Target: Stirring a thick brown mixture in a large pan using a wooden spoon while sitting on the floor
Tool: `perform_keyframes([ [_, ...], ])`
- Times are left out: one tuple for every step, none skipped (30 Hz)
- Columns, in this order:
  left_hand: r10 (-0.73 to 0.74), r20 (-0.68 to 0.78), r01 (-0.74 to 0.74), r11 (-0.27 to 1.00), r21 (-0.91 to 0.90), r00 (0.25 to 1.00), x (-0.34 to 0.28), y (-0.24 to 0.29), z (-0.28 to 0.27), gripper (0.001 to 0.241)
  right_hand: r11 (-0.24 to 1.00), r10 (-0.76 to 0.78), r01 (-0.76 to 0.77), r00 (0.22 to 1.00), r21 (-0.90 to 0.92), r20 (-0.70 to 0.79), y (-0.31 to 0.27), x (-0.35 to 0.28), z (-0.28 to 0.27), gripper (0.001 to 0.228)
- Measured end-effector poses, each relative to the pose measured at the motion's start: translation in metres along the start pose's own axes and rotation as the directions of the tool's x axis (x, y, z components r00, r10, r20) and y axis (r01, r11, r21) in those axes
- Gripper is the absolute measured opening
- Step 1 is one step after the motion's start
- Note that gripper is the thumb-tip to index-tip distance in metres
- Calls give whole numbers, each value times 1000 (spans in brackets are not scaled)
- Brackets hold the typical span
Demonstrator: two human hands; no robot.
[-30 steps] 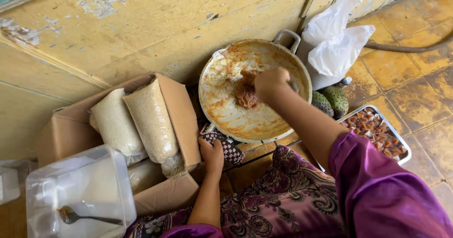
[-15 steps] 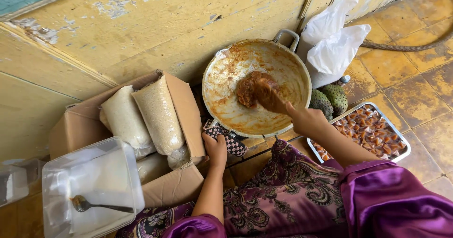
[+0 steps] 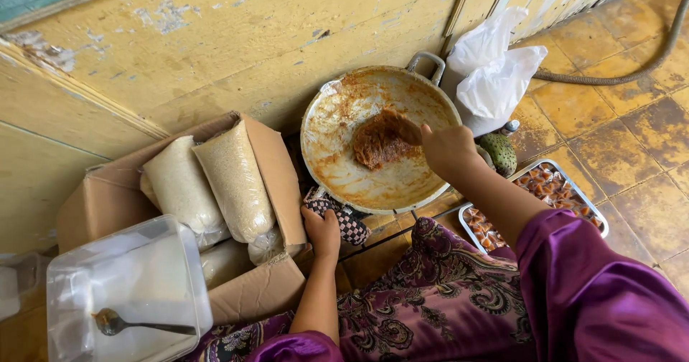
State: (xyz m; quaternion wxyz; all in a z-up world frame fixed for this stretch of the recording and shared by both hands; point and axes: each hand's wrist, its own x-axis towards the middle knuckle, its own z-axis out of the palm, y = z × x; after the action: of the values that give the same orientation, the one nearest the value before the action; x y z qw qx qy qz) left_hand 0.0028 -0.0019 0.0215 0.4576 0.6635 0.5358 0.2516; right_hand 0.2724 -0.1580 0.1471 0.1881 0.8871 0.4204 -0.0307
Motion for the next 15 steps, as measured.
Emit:
perform_keyframes([
  [-13,-4,13,1000,6,1000,-4,4,-2,52,1000,-12,12,1000,1,8,-6,17,-4,28],
  [-6,1,6,1000,4,1000,-7,9,-5,52,999,17,-14,996,-39,87,-13,35,-8,38],
  [8,2,-8,1000,-1,1000,-5,16,-6,52,996,52,-40,987,-81,155,-19,58,-15,48],
  [2,-6,-2,1000,0,1000,-6,18,-8,52,996,42,-30,987,-80,155,-23,78,1,48],
  [-6,5,6,1000,-16,1000,-9,21,-10,53,995,60,-41,974,-92,216,-28,97,18,44],
  [-14,16,14,999,-31,1000,-12,23,-11,53,993,79,-51,958,-104,277,-32,116,36,40],
  [-19,17,19,999,-30,1000,-13,26,-13,53,993,77,-49,957,-105,281,-39,114,23,40],
  [-17,30,18,999,-27,999,-15,29,-15,54,993,98,-73,950,-96,297,-46,111,10,37],
  [-11,41,12,1000,-27,999,-15,34,-17,55,991,122,-99,944,-89,308,-52,111,-6,35],
  [-12,40,13,999,-30,999,-16,34,-17,55,991,122,-99,944,-92,307,-53,112,-3,35],
  [-14,48,16,999,-39,999,-16,36,-19,54,992,118,-100,952,-77,283,-55,113,-2,35],
  [-17,56,19,999,-48,998,-17,37,-21,53,993,113,-100,959,-62,260,-57,113,-1,36],
  [-13,50,16,998,-56,999,-15,37,-20,53,993,114,-100,961,-66,251,-50,94,-10,36],
  [-20,64,25,996,-80,998,-14,36,-19,54,993,113,-115,974,-3,198,-44,74,-17,39],
  [-33,84,41,994,-97,996,-16,32,-20,54,990,115,-127,981,64,155,-39,50,-21,44],
])
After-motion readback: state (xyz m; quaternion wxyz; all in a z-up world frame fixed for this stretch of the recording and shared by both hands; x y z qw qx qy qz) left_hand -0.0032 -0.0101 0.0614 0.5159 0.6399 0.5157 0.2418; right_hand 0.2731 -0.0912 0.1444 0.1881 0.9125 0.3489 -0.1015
